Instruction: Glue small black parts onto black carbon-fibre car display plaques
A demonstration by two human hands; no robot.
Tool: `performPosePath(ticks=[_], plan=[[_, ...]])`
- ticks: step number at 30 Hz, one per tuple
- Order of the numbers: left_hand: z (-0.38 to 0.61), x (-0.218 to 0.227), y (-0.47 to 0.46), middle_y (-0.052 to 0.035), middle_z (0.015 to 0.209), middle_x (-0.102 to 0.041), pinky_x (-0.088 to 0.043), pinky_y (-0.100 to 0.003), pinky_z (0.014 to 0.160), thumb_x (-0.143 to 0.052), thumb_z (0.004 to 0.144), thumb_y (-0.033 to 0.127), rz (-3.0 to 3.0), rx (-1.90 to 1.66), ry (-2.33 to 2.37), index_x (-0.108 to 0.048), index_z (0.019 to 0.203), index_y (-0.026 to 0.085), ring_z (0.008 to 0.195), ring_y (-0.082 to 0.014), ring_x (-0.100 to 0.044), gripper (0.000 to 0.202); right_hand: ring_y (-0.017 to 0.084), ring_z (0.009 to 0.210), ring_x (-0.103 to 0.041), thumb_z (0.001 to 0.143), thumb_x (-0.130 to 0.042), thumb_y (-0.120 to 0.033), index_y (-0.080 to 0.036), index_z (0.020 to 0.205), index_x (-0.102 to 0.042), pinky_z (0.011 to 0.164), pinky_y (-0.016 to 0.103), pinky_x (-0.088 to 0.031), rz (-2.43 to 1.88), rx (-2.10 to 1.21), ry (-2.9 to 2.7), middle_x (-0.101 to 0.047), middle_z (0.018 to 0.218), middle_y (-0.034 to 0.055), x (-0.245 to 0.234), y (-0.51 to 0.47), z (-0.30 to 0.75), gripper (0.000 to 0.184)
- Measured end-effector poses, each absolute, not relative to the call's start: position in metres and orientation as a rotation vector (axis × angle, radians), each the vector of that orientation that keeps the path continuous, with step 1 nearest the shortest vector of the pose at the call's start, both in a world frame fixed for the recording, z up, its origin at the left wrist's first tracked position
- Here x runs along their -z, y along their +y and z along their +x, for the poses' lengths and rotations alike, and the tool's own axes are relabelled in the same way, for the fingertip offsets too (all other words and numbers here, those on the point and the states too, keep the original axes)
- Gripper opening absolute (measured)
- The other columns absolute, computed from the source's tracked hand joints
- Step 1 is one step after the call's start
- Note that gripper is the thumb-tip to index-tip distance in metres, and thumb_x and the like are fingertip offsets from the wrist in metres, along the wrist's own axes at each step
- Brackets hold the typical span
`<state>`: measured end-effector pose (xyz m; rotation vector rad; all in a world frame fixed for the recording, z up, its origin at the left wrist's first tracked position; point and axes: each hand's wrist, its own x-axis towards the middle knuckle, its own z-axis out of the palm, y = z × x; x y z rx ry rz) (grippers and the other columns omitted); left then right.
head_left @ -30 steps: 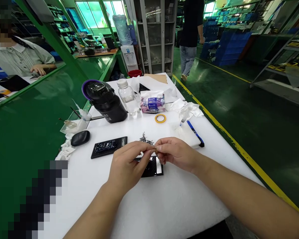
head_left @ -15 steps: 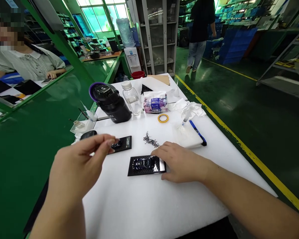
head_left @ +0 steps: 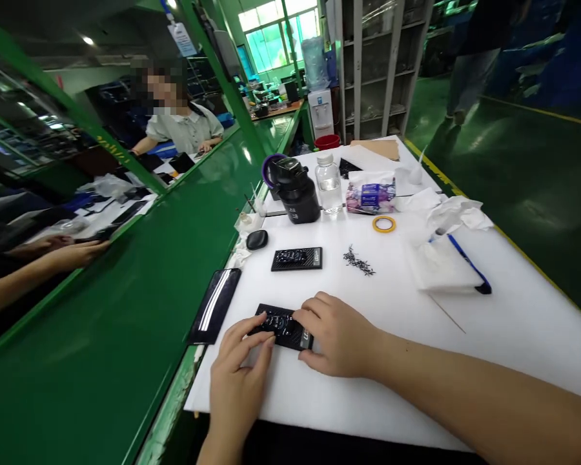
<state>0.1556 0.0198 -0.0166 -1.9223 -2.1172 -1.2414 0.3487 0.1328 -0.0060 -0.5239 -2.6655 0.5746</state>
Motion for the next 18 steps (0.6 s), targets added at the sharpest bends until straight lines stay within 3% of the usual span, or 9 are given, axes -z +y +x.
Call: performPosePath(ticks=[5, 18], plan=[[0.160, 0.020, 0.031, -0.0048, 0.109, -0.069, -0.054, -0.040, 0.092, -0.063, 0.088, 0.014, -1.999, 1.173, -1.953, -0.070, 0.090, 0.023, 0.106, -0.0201, -0.060, 0.012, 0.027, 0.097, -0.050, 0.079, -0.073, -0.044, -0.011, 0.118, -0.059, 0.088, 0.041, -0.046, -0.531, -0.573, -2.671, -0.059, 0.107, 0.0128, 0.012, 0.132, 0.354, 0.052], [0.159, 0.023, 0.040, -0.0041, 0.109, -0.071, -0.053, -0.043, 0.091, -0.064, 0.087, 0.013, -2.037, 1.051, -1.907, -0.070, 0.093, 0.023, 0.109, -0.0226, -0.056, 0.014, 0.029, 0.111, -0.049, 0.085, -0.066, -0.047, -0.017, 0.134, -0.052, 0.092, 0.044, -0.044, -0.482, -0.516, -2.740, -0.055, 0.126, 0.0146, 0.011, 0.130, 0.353, 0.059]])
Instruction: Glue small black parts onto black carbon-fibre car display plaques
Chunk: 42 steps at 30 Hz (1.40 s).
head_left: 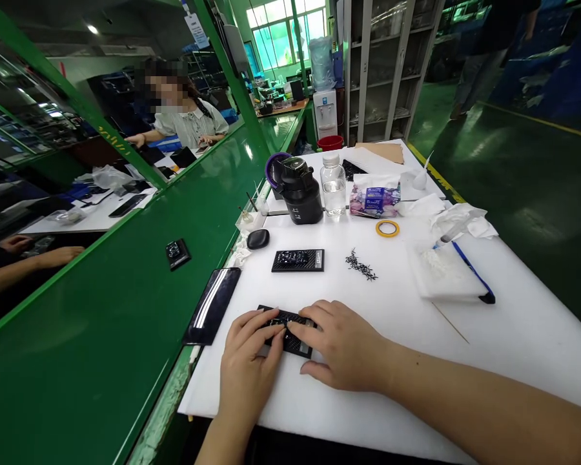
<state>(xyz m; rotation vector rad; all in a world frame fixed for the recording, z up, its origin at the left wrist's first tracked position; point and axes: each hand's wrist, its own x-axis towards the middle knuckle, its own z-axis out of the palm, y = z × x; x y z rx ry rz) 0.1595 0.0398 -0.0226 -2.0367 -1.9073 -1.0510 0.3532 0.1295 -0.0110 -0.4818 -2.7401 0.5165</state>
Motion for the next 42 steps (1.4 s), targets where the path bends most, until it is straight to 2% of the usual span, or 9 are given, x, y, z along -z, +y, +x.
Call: performPosePath(ticks=[7, 12, 19, 24, 28, 32, 37, 40, 42], plan=[[0.155, 0.019, 0.043, -0.0046, 0.120, -0.065, -0.047, -0.047, 0.101, -0.062, 0.086, 0.027, -2.002, 1.152, -2.273, -0.067, 0.086, 0.025, 0.118, -0.0252, -0.054, 0.005, 0.030, 0.109, -0.049, 0.089, -0.061, -0.048, -0.018, 0.135, -0.050, 0.086, 0.043, -0.043, -0.485, -0.446, -2.791, -0.055, 0.126, 0.0143, 0.008, 0.128, 0.353, 0.056], [0.153, 0.018, 0.046, -0.0069, 0.129, -0.061, -0.040, -0.051, 0.109, -0.063, 0.084, 0.037, -1.811, 1.365, -2.562, -0.062, 0.099, 0.024, 0.123, -0.0273, -0.053, 0.020, 0.029, 0.103, -0.052, 0.092, -0.056, -0.042, -0.016, 0.136, -0.048, 0.079, 0.042, -0.043, -0.496, -0.357, -2.828, -0.058, 0.120, 0.0142, 0.003, 0.124, 0.352, 0.052], [0.153, 0.014, 0.052, -0.0091, 0.134, -0.058, -0.033, -0.052, 0.112, -0.067, 0.077, 0.039, -1.741, 1.333, -2.754, -0.062, 0.107, 0.023, 0.128, -0.0296, -0.050, 0.034, 0.028, 0.096, -0.052, 0.094, -0.053, -0.034, -0.011, 0.135, -0.048, 0.071, 0.040, -0.041, -0.526, -0.185, -2.838, -0.059, 0.112, 0.0142, 0.002, 0.116, 0.347, 0.047], [0.152, 0.006, 0.058, -0.0125, 0.127, -0.061, -0.039, -0.052, 0.106, -0.067, 0.075, 0.038, -1.654, 1.292, -2.912, -0.059, 0.121, 0.019, 0.122, -0.0311, -0.055, 0.050, 0.027, 0.100, -0.052, 0.095, -0.052, -0.037, -0.014, 0.138, -0.047, 0.075, 0.040, -0.041, -0.471, -0.245, -2.817, -0.060, 0.116, 0.0125, 0.004, 0.122, 0.352, 0.049], [0.152, 0.002, 0.060, -0.0125, 0.118, -0.065, -0.047, -0.048, 0.096, -0.069, 0.072, 0.037, -1.649, 1.292, -2.932, -0.061, 0.119, 0.017, 0.106, -0.0288, -0.063, 0.052, 0.029, 0.107, -0.052, 0.096, -0.051, -0.037, -0.015, 0.140, -0.045, 0.081, 0.042, -0.042, -0.447, -0.318, -2.805, -0.057, 0.125, 0.0134, 0.006, 0.125, 0.358, 0.049], [0.155, -0.003, 0.060, -0.0120, 0.113, -0.067, -0.049, -0.047, 0.092, -0.070, 0.069, 0.037, -1.608, 1.288, -2.974, -0.062, 0.119, 0.016, 0.099, -0.0279, -0.065, 0.055, 0.028, 0.111, -0.052, 0.096, -0.050, -0.034, -0.016, 0.139, -0.047, 0.084, 0.042, -0.042, -0.447, -0.352, -2.805, -0.054, 0.134, 0.0151, 0.005, 0.125, 0.361, 0.047], [0.160, -0.013, 0.064, -0.0105, 0.106, -0.068, -0.051, -0.044, 0.088, -0.071, 0.067, 0.035, -1.593, 1.309, -2.999, -0.063, 0.115, 0.015, 0.092, -0.0263, -0.066, 0.053, 0.028, 0.109, -0.052, 0.094, -0.051, -0.032, -0.017, 0.138, -0.047, 0.084, 0.043, -0.043, -0.478, -0.372, -2.808, -0.057, 0.127, 0.0128, 0.002, 0.125, 0.359, 0.047], [0.158, -0.009, 0.063, -0.0108, 0.110, -0.067, -0.050, -0.046, 0.092, -0.071, 0.069, 0.035, -1.631, 1.270, -3.005, -0.060, 0.117, 0.015, 0.096, -0.0265, -0.066, 0.053, 0.028, 0.105, -0.052, 0.093, -0.051, -0.031, -0.018, 0.138, -0.047, 0.084, 0.043, -0.043, -0.489, -0.375, -2.809, -0.058, 0.123, 0.0123, 0.001, 0.124, 0.357, 0.047], [0.156, -0.002, 0.057, -0.0119, 0.123, -0.062, -0.045, -0.049, 0.100, -0.068, 0.074, 0.035, -1.665, 1.256, -2.903, -0.057, 0.120, 0.018, 0.110, -0.0282, -0.061, 0.050, 0.028, 0.104, -0.053, 0.092, -0.052, -0.029, -0.018, 0.137, -0.048, 0.084, 0.044, -0.043, -0.508, -0.374, -2.803, -0.058, 0.121, 0.0123, 0.000, 0.122, 0.355, 0.046]])
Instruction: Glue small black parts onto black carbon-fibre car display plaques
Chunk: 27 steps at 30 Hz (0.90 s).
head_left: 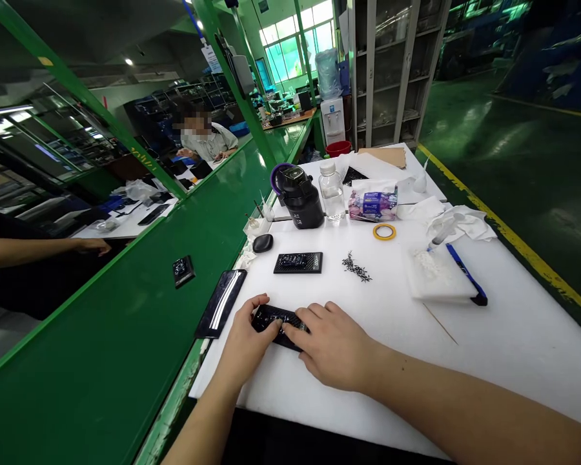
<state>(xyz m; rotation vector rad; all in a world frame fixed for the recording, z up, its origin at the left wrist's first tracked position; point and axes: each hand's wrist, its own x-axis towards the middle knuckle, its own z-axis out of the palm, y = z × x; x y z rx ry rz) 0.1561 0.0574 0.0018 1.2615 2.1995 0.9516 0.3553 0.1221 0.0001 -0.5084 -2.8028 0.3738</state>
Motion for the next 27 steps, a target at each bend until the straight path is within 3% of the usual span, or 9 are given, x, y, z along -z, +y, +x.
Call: performPosePath(ticks=[3, 7, 14, 21, 27], plan=[[0.156, 0.009, 0.042, -0.0099, 0.136, -0.055, -0.039, -0.051, 0.107, -0.061, 0.084, 0.031, 1.527, -1.144, 2.204, -0.056, 0.118, 0.024, 0.127, -0.0279, -0.050, 0.035, 0.028, 0.102, -0.053, 0.090, -0.053, -0.026, -0.018, 0.134, -0.049, 0.083, 0.044, -0.043, -0.541, -0.361, -2.789, -0.059, 0.117, 0.0122, -0.001, 0.119, 0.354, 0.045], [0.160, 0.013, 0.026, -0.0074, 0.129, -0.057, -0.043, -0.050, 0.103, -0.060, 0.085, 0.018, 2.056, -1.205, 2.185, -0.065, 0.101, 0.026, 0.122, -0.0268, -0.051, 0.018, 0.028, 0.100, -0.053, 0.087, -0.054, -0.024, -0.018, 0.132, -0.050, 0.080, 0.043, -0.043, -0.547, -0.339, -2.787, -0.059, 0.111, 0.0118, -0.001, 0.117, 0.352, 0.045], [0.160, 0.012, 0.026, -0.0079, 0.118, -0.065, -0.053, -0.046, 0.086, -0.065, 0.079, 0.011, 2.455, -1.030, 2.158, -0.071, 0.101, 0.028, 0.102, -0.0266, -0.056, 0.028, 0.027, 0.096, -0.053, 0.088, -0.052, -0.023, -0.019, 0.129, -0.052, 0.077, 0.042, -0.043, -0.552, -0.337, -2.788, -0.060, 0.109, 0.0106, -0.002, 0.117, 0.350, 0.041], [0.160, 0.014, 0.027, -0.0086, 0.121, -0.064, -0.052, -0.046, 0.088, -0.066, 0.081, 0.012, 2.458, -0.995, 2.146, -0.072, 0.102, 0.028, 0.106, -0.0272, -0.055, 0.027, 0.027, 0.096, -0.053, 0.088, -0.053, -0.023, -0.019, 0.128, -0.052, 0.077, 0.042, -0.043, -0.557, -0.339, -2.783, -0.060, 0.109, 0.0106, -0.003, 0.118, 0.351, 0.040], [0.156, 0.012, 0.028, -0.0065, 0.119, -0.065, -0.053, -0.040, 0.082, -0.063, 0.085, 0.015, 2.299, -1.006, 2.092, -0.074, 0.099, 0.029, 0.108, -0.0251, -0.055, 0.022, 0.026, 0.096, -0.053, 0.088, -0.054, -0.024, -0.020, 0.126, -0.053, 0.078, 0.041, -0.043, -0.562, -0.354, -2.782, -0.060, 0.108, 0.0098, -0.003, 0.117, 0.351, 0.039]])
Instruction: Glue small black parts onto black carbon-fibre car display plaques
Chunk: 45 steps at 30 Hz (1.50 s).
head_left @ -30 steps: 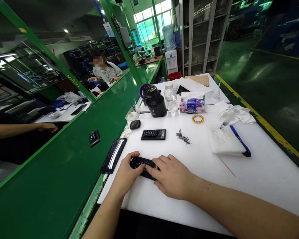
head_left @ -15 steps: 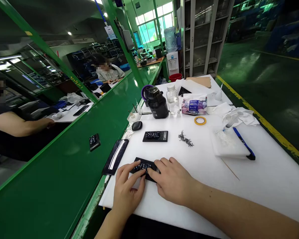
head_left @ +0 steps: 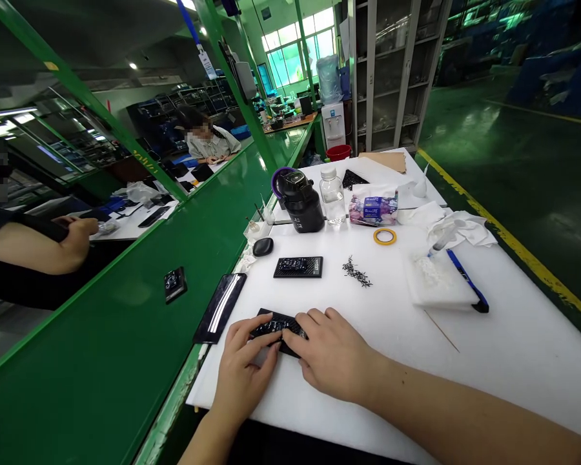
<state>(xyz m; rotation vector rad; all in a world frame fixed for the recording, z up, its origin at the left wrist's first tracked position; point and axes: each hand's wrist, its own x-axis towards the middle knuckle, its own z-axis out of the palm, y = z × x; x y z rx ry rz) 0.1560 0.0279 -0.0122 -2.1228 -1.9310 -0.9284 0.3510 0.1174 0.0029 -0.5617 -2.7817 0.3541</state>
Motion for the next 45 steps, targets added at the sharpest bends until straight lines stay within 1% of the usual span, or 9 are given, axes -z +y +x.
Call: performPosePath(ticks=[4, 7, 9, 13, 17, 26, 33, 39, 45], plan=[[0.147, 0.014, 0.030, -0.0065, 0.122, -0.064, -0.051, -0.041, 0.088, -0.063, 0.086, 0.028, -2.006, 1.141, -2.221, -0.074, 0.095, 0.027, 0.114, -0.0261, -0.056, 0.014, 0.027, 0.097, -0.052, 0.088, -0.054, -0.024, -0.020, 0.126, -0.053, 0.078, 0.042, -0.043, -0.576, -0.332, -2.784, -0.059, 0.109, 0.0102, -0.002, 0.117, 0.350, 0.039], [0.140, 0.013, 0.039, -0.0084, 0.127, -0.062, -0.049, -0.043, 0.091, -0.061, 0.085, 0.043, -1.713, 1.384, -2.562, -0.071, 0.096, 0.024, 0.116, -0.0287, -0.058, 0.024, 0.027, 0.098, -0.052, 0.087, -0.053, -0.024, -0.020, 0.127, -0.053, 0.078, 0.042, -0.043, -0.578, -0.318, -2.806, -0.060, 0.109, 0.0107, -0.003, 0.117, 0.349, 0.040], [0.139, 0.010, 0.046, -0.0095, 0.130, -0.060, -0.046, -0.046, 0.094, -0.062, 0.081, 0.047, -1.629, 1.422, -2.736, -0.069, 0.102, 0.022, 0.118, -0.0311, -0.056, 0.033, 0.027, 0.098, -0.053, 0.087, -0.053, -0.023, -0.020, 0.128, -0.053, 0.078, 0.041, -0.043, -0.586, -0.313, -2.821, -0.060, 0.109, 0.0107, -0.003, 0.117, 0.349, 0.040], [0.142, 0.005, 0.057, -0.0091, 0.130, -0.060, -0.036, -0.050, 0.106, -0.065, 0.075, 0.045, -1.690, 1.310, -2.865, -0.065, 0.111, 0.022, 0.124, -0.0323, -0.051, 0.043, 0.026, 0.095, -0.053, 0.088, -0.052, -0.022, -0.020, 0.127, -0.053, 0.077, 0.041, -0.044, -0.606, -0.291, -2.819, -0.059, 0.108, 0.0098, -0.003, 0.116, 0.348, 0.040], [0.146, 0.005, 0.059, -0.0075, 0.132, -0.059, -0.030, -0.051, 0.111, -0.063, 0.073, 0.043, -1.699, 1.210, -2.886, -0.063, 0.114, 0.023, 0.127, -0.0312, -0.048, 0.045, 0.025, 0.093, -0.052, 0.087, -0.053, -0.022, -0.019, 0.127, -0.053, 0.076, 0.041, -0.044, -0.607, -0.283, -2.832, -0.059, 0.106, 0.0094, -0.003, 0.116, 0.347, 0.040], [0.143, 0.006, 0.062, -0.0073, 0.131, -0.057, -0.034, -0.048, 0.110, -0.064, 0.071, 0.039, -1.720, 1.104, -2.941, -0.062, 0.114, 0.023, 0.127, -0.0307, -0.048, 0.046, 0.026, 0.095, -0.053, 0.088, -0.053, -0.022, -0.019, 0.128, -0.054, 0.076, 0.041, -0.044, -0.598, -0.295, -2.833, -0.060, 0.108, 0.0100, -0.003, 0.116, 0.347, 0.040], [0.140, 0.005, 0.063, -0.0102, 0.119, -0.062, -0.042, -0.048, 0.103, -0.068, 0.069, 0.040, -1.705, 1.119, -2.972, -0.062, 0.117, 0.020, 0.116, -0.0325, -0.056, 0.053, 0.027, 0.105, -0.052, 0.093, -0.053, -0.029, -0.019, 0.137, -0.048, 0.081, 0.042, -0.044, -0.531, -0.318, -2.810, -0.059, 0.118, 0.0108, 0.002, 0.120, 0.354, 0.045], [0.137, 0.012, 0.063, -0.0100, 0.111, -0.066, -0.047, -0.048, 0.096, -0.070, 0.067, 0.039, -1.671, 1.216, -2.979, -0.063, 0.117, 0.019, 0.105, -0.0307, -0.062, 0.054, 0.027, 0.107, -0.052, 0.093, -0.054, -0.029, -0.019, 0.135, -0.049, 0.083, 0.042, -0.044, -0.514, -0.359, -2.790, -0.058, 0.124, 0.0108, 0.003, 0.123, 0.357, 0.044], [0.139, 0.011, 0.066, -0.0102, 0.124, -0.061, -0.043, -0.050, 0.103, -0.066, 0.067, 0.038, -1.693, 1.173, -2.983, -0.062, 0.113, 0.020, 0.119, -0.0329, -0.055, 0.050, 0.027, 0.110, -0.052, 0.094, -0.052, -0.026, -0.020, 0.136, -0.049, 0.085, 0.043, -0.044, -0.544, -0.394, -2.788, -0.058, 0.125, 0.0104, 0.004, 0.120, 0.355, 0.043]])
